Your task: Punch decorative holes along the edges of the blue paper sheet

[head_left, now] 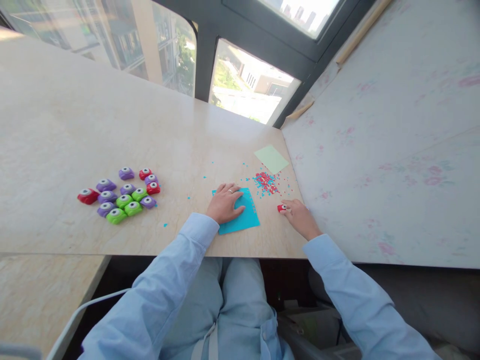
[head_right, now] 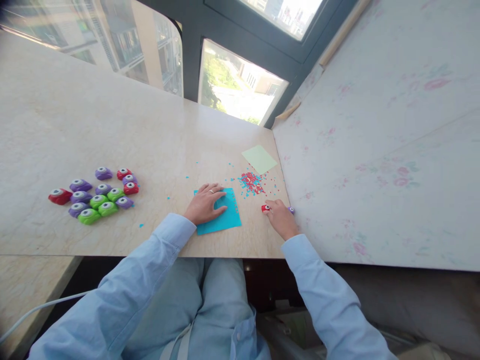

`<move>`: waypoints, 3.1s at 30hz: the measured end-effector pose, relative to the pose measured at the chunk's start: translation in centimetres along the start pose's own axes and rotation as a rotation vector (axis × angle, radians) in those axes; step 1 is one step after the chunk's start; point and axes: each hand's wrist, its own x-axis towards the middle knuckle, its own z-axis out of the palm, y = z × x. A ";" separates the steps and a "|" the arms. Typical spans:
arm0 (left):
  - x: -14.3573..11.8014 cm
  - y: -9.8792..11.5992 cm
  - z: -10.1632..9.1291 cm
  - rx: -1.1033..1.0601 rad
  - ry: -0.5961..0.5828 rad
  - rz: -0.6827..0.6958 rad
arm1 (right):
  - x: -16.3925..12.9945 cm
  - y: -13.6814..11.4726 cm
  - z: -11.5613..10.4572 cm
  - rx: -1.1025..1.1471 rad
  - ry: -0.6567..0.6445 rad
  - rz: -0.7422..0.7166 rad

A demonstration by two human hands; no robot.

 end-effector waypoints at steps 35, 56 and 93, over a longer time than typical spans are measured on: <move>-0.1 0.7 -1.3 -0.485 0.440 -0.193 | -1.8 -8.6 4.9 1.260 0.072 0.287; -4.1 1.6 -3.1 -1.423 0.099 -0.526 | -3.6 -7.2 5.7 1.544 0.280 0.369; -4.3 1.6 -2.6 -1.267 0.180 -0.454 | -3.9 -6.5 5.5 1.615 0.233 0.396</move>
